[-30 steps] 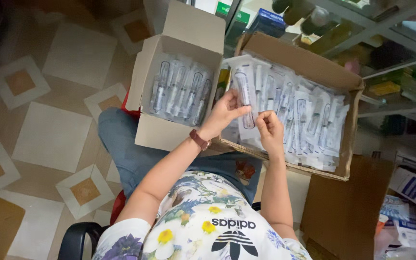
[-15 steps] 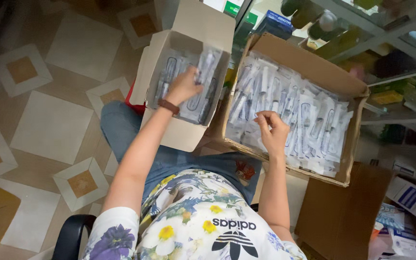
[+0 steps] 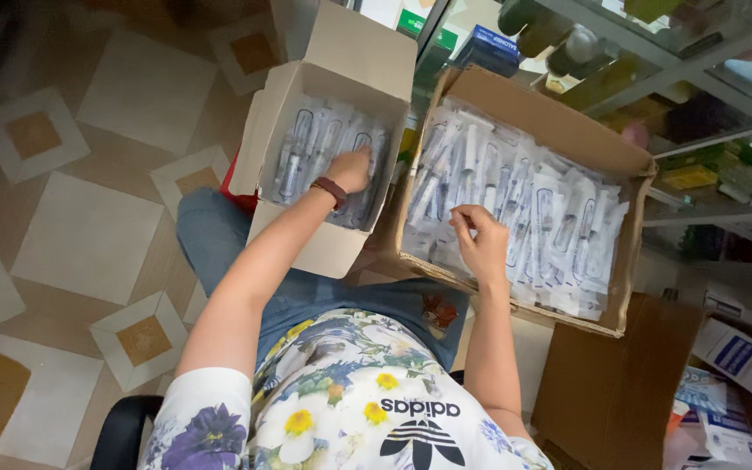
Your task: The person sits on the floor and transfers individually wrapped medical syringes from a smaller cardboard box to a larger one. They pick up the items one by one and place them into the larger container, gradually filling it.
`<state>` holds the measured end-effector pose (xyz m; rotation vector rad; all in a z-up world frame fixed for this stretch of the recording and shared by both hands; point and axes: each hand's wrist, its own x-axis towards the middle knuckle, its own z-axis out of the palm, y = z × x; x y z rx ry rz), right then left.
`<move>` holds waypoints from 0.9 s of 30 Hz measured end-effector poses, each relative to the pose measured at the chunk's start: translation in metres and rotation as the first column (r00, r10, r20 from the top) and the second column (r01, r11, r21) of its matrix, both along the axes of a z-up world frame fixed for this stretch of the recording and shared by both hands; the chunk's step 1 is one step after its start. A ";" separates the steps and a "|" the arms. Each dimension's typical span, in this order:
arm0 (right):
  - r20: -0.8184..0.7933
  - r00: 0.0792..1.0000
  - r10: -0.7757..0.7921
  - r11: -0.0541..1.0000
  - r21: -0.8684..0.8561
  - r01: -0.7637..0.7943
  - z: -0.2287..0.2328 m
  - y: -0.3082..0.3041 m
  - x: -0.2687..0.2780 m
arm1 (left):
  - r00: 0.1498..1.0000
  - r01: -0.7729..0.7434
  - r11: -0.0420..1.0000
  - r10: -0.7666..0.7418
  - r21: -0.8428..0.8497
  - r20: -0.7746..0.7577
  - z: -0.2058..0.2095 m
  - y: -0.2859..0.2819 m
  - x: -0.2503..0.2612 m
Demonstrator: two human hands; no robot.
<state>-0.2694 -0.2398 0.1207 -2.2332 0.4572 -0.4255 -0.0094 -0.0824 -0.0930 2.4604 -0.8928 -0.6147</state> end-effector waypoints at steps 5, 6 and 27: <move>0.012 1.000 0.025 0.998 -0.051 -0.025 0.003 0.002 0.000 | 1.000 0.024 0.998 -0.024 -0.058 0.002 -0.006 -0.002 0.015; -0.001 1.000 0.017 0.999 -0.035 -0.017 0.004 0.003 0.001 | 0.999 0.046 0.995 -0.045 -0.083 0.008 -0.006 -0.002 0.019; -0.005 0.946 -0.324 0.929 -0.192 0.317 -0.025 -0.022 -0.006 | 0.982 0.047 0.740 0.089 -0.671 0.168 0.198 -0.006 -0.098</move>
